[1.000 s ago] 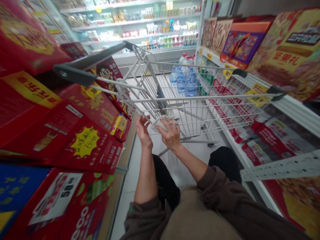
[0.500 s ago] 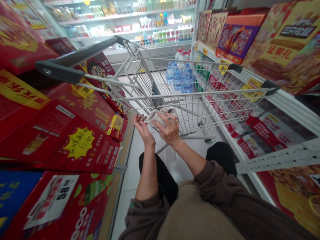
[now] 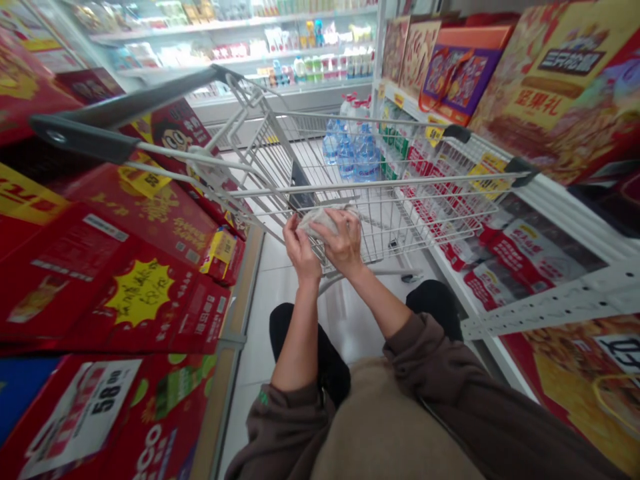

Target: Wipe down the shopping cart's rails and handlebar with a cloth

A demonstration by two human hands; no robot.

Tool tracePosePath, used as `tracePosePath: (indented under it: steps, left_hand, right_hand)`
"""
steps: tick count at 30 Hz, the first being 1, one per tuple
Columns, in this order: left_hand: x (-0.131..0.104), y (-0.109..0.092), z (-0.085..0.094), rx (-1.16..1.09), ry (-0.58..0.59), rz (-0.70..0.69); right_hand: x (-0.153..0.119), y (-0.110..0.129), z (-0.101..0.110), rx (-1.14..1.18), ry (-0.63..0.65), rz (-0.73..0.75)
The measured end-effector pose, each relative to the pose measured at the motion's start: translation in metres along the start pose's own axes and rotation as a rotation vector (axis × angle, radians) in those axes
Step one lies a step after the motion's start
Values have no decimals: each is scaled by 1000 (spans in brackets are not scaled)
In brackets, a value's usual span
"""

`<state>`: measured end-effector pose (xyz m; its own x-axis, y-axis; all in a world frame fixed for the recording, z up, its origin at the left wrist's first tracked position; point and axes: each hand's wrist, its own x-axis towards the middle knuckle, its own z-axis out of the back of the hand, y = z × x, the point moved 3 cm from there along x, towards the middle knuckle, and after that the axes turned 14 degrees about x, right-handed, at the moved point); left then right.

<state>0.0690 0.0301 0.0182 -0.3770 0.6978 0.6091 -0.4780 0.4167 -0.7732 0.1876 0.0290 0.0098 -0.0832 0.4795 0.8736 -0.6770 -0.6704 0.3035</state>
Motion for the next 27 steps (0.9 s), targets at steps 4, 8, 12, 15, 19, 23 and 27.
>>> tracePosePath:
  steps: [4, 8, 12, 15, 19, 23, 27]
  left_hand:
    - [3, 7, -2, 2, 32, 8]
    - [-1, 11, -2, -28, 8, 17]
    - [-14, 4, -12, 16, -74, 50]
    - [-18, -4, -19, 94, -84, 43]
    - [-11, -2, -16, 161, -49, 48]
    - [-10, 6, -13, 151, -25, 43]
    - [-24, 6, -23, 149, -123, 83]
  right_hand:
    - [-29, -16, -6, -12, 62, -64]
    - [-53, -23, 4, -14, 117, -108]
    - [-24, -25, 16, -34, 69, -82]
    - [-15, -32, 12, -89, 87, -59]
    - [-49, -42, 8, -160, 99, -70]
    - [-63, -38, 15, -151, 92, -130]
    - [-33, -33, 20, -140, 30, -59]
